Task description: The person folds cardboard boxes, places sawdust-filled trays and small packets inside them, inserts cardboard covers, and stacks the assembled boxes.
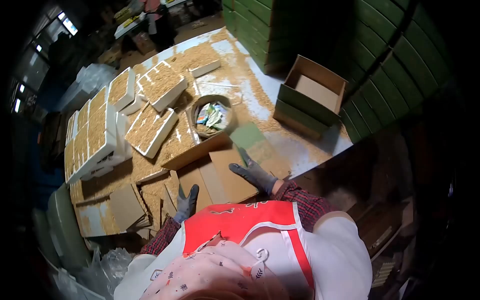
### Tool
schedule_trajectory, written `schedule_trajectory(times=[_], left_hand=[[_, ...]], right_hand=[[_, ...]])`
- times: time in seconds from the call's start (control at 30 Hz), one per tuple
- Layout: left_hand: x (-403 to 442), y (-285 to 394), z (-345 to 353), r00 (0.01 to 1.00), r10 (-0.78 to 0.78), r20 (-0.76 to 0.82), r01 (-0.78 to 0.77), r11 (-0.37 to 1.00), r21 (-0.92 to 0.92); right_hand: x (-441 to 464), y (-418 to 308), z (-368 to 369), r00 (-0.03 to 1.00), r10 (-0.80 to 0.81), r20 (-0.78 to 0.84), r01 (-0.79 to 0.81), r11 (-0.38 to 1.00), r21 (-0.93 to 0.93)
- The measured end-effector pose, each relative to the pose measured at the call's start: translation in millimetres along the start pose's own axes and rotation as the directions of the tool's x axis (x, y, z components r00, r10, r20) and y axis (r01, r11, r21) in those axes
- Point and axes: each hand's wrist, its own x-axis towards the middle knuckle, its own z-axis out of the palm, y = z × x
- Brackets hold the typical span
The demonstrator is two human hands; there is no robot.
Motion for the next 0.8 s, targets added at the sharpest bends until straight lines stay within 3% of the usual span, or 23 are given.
schedule_trajectory(times=[0.07, 0.1, 0.17, 0.23, 0.3, 0.37, 0.43, 0.47, 0.5, 0.53, 0.6, 0.63, 0.67, 0.7, 0.73, 0.77, 0.8], left_hand=[[13, 32, 17, 0.989, 0.066, 0.131, -0.070, 0.997, 0.024], [24, 50, 29, 0.979, 0.076, 0.189, -0.087, 0.995, 0.052], [61, 84, 73, 0.878, 0.359, 0.317, -0.299, 0.928, -0.222], [98, 131, 118, 0.768, 0.323, 0.553, -0.079, 0.904, -0.419], [139, 151, 190, 0.768, 0.391, 0.507, -0.009, 0.799, -0.602], [178, 174, 251, 0.721, 0.454, 0.523, -0.218, 0.866, -0.450], [235, 157, 311, 0.683, 0.415, 0.601, -0.249, 0.906, -0.343], [253, 152, 332, 0.630, 0.339, 0.698, -0.186, 0.939, -0.289], [265, 143, 351, 0.568, 0.255, 0.783, -0.123, 0.966, -0.226], [274, 128, 370, 0.626, 0.265, 0.733, -0.179, 0.964, -0.195], [289, 116, 386, 0.594, 0.301, 0.746, -0.296, 0.944, -0.145], [291, 109, 384, 0.585, 0.309, 0.750, -0.348, 0.931, -0.112], [261, 145, 361, 0.489, 0.315, 0.814, -0.299, 0.937, -0.183], [245, 163, 343, 0.471, 0.263, 0.842, -0.258, 0.954, -0.154], [268, 116, 361, 0.457, 0.521, 0.721, -0.315, 0.853, -0.416], [253, 127, 345, 0.563, 0.401, 0.722, -0.341, 0.909, -0.239], [276, 111, 356, 0.574, 0.294, 0.765, -0.203, 0.955, -0.214]], right_hand=[[-8, -10, -25, 1.000, 0.007, 0.010, -0.009, 0.978, 0.208], [-3, 15, -50, 0.985, -0.109, -0.136, 0.108, 0.994, -0.011], [-26, 0, -110, 0.943, -0.130, -0.306, 0.226, 0.925, 0.306], [-45, 12, -179, 0.893, -0.129, -0.431, 0.378, 0.737, 0.561], [-73, -34, -221, 0.671, -0.058, -0.739, 0.481, 0.793, 0.374], [-78, 5, -302, 0.419, -0.198, -0.886, 0.502, 0.864, 0.044], [-84, -34, -319, 0.289, -0.261, -0.921, 0.581, 0.813, -0.049], [-81, -26, -341, 0.233, -0.360, -0.903, 0.515, 0.834, -0.200], [-75, -29, -349, 0.285, -0.334, -0.899, 0.541, 0.830, -0.137], [-67, -34, -353, 0.340, -0.310, -0.888, 0.563, 0.823, -0.072], [-36, -39, -356, 0.411, -0.299, -0.861, 0.604, 0.797, 0.011], [-20, -11, -374, 0.542, -0.243, -0.805, 0.509, 0.857, 0.083], [-3, 9, -385, 0.549, -0.295, -0.782, 0.463, 0.886, -0.009], [31, 29, -394, 0.578, -0.359, -0.733, 0.437, 0.895, -0.093], [64, 98, -430, 0.791, -0.213, -0.573, 0.372, 0.911, 0.176], [89, 104, -428, 0.813, -0.212, -0.543, 0.296, 0.953, 0.071], [107, 102, -422, 0.820, -0.208, -0.534, 0.253, 0.967, 0.010]])
